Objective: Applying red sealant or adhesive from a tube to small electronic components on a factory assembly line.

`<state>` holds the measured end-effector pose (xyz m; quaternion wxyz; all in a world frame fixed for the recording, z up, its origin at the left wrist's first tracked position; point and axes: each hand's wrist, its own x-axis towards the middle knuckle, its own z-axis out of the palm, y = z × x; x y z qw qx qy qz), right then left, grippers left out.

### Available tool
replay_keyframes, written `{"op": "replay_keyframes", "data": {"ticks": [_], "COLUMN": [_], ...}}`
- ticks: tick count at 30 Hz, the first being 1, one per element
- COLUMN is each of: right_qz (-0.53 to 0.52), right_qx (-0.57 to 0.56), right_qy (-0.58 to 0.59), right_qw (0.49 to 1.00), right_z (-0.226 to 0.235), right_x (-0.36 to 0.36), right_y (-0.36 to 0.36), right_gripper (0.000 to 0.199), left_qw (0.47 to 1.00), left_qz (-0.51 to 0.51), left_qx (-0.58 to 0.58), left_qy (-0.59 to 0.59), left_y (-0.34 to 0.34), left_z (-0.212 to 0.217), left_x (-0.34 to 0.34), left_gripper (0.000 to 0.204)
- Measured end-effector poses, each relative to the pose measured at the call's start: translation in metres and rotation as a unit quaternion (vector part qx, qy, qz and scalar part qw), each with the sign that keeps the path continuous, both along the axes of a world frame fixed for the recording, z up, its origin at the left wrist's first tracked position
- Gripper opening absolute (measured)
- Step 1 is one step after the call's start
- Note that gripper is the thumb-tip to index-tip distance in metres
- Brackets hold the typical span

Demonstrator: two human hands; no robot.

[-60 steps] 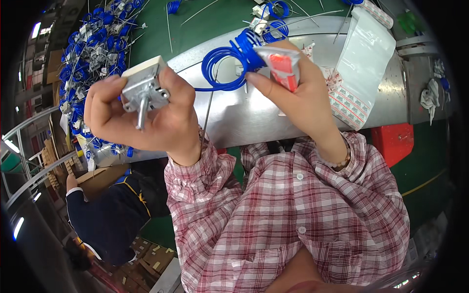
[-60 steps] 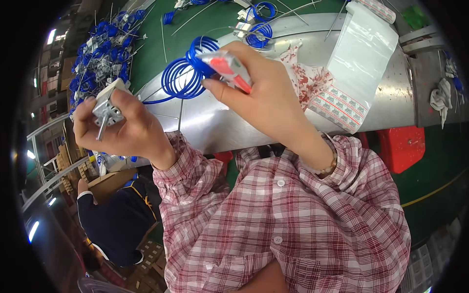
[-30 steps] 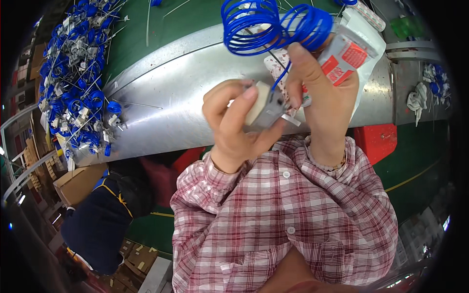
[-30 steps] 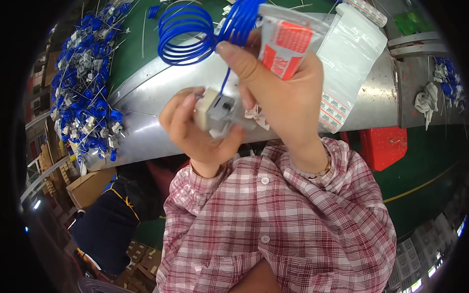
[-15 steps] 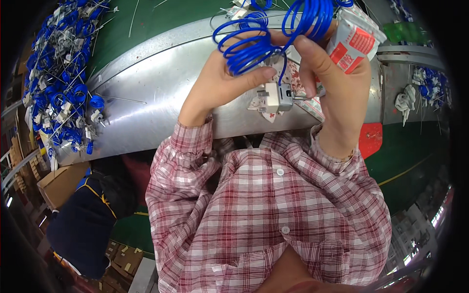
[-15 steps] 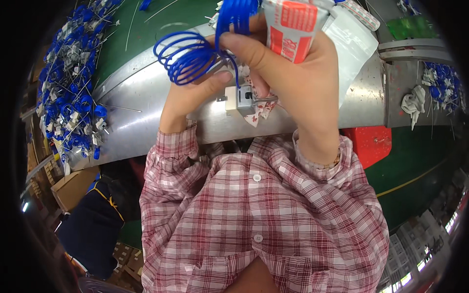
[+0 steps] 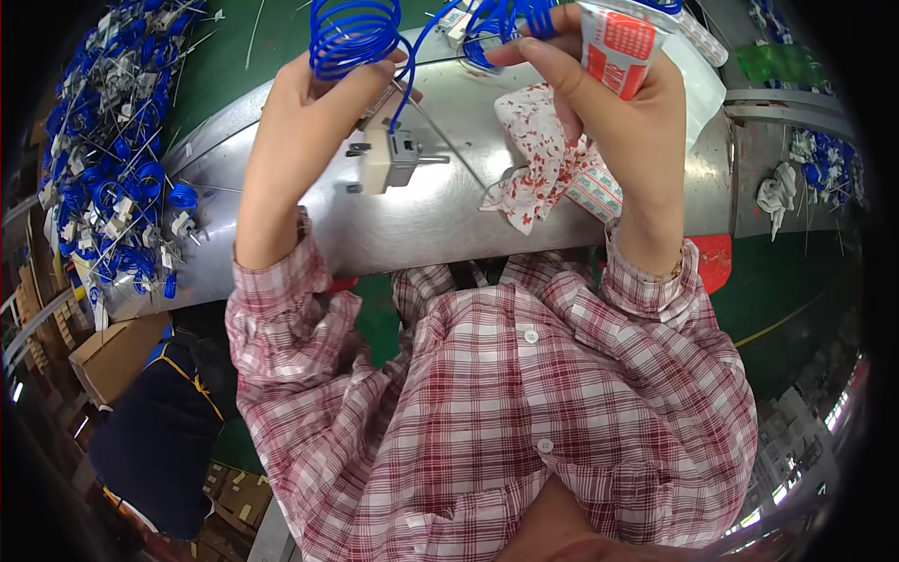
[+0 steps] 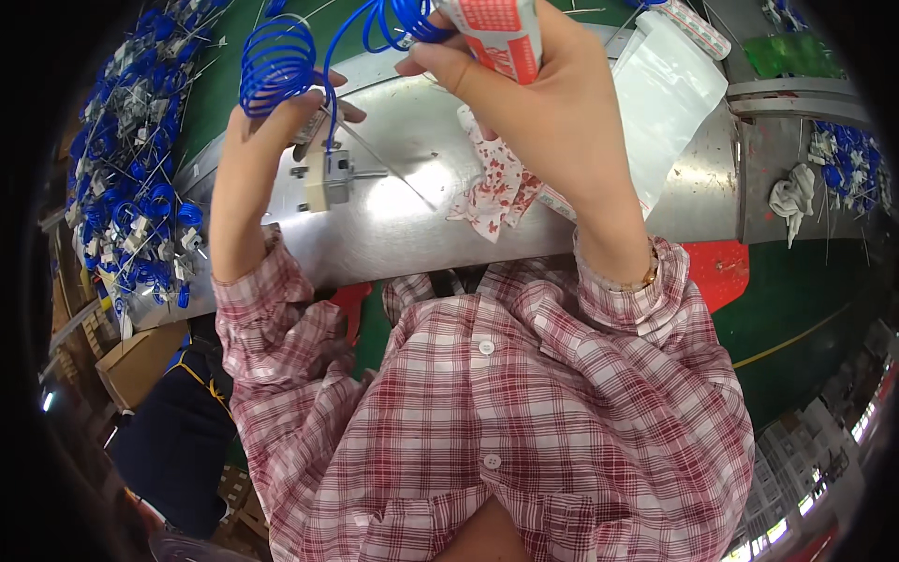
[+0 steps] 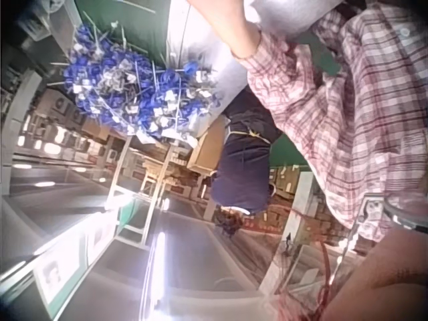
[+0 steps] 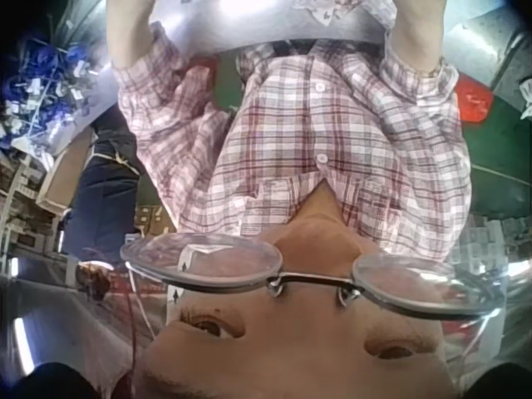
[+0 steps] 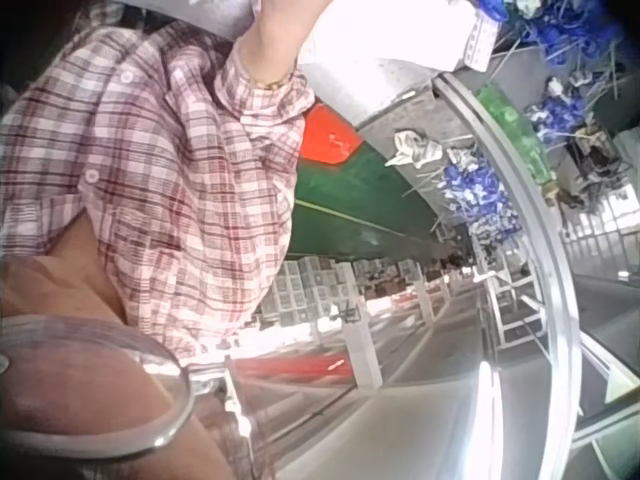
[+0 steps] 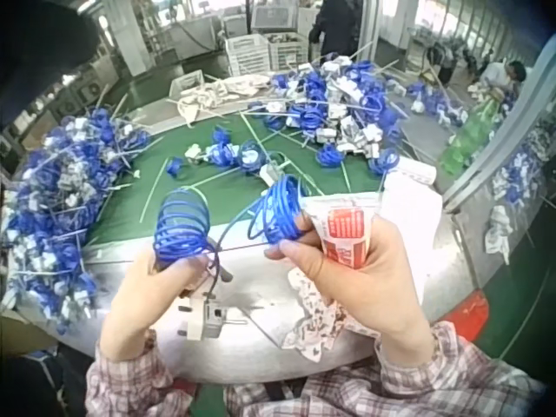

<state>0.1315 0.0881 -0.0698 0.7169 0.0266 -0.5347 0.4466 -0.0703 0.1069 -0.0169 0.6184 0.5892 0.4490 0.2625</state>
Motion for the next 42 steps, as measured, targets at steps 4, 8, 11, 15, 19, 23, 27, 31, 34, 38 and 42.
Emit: {"op": "replay_keyframes", "data": {"ticks": [4,8,11,15,19,23,27,31,34,38,42], "right_qz": [-0.098,-0.262,-0.324,-0.309,-0.427,-0.42,-0.425,-0.344,-0.294,-0.31,-0.29], "right_qx": [-0.203,-0.399,-0.317,-0.282,-0.218,-0.228,-0.189,-0.234,-0.286,-0.218,-0.215], "right_qy": [-0.133,-0.181,-0.281,-0.475,-0.471,-0.437,-0.455,-0.432,-0.421,-0.451,-0.458], "right_qw": [0.965,0.86,0.846,0.774,0.74,0.762,0.759,0.8,0.809,0.808,0.812], "right_z": [0.034,0.075,0.049,0.06,0.041,0.052,0.05,0.055,0.062,0.057,0.064], "right_x": [-0.01,-0.03,-0.024,-0.032,-0.035,-0.027,-0.01,0.002,0.002,0.013,0.02], "right_y": [-0.024,-0.037,-0.045,-0.068,-0.065,-0.062,-0.055,-0.055,-0.059,-0.054,-0.053], "right_gripper": [0.017,0.014,0.019,0.043,0.046,0.041,0.039,0.041,0.041,0.04,0.04], "left_qw": [0.992,0.974,0.97,0.964,0.976,0.981,0.989,0.987,0.988,0.974,0.936], "left_qz": [0.023,0.066,0.086,0.097,0.088,0.084,0.02,0.019,0.005,-0.043,-0.158], "left_qx": [0.088,0.193,0.198,0.21,0.177,0.141,0.113,0.132,0.134,0.173,0.256], "left_qy": [0.086,0.096,0.112,0.129,0.089,0.103,0.088,0.088,0.08,0.142,0.182], "left_y": [-0.001,-0.012,-0.015,-0.014,-0.016,-0.016,-0.012,-0.005,0.001,0.006,0.011], "left_z": [0.004,0.011,0.016,0.023,0.036,0.045,0.057,0.06,0.054,0.062,0.077], "left_x": [-0.006,0.0,0.008,0.011,0.024,0.02,0.007,0.0,-0.01,-0.017,-0.025], "left_gripper": [0.02,0.021,0.022,0.025,0.025,0.021,0.015,0.017,0.018,0.017,0.014]}}
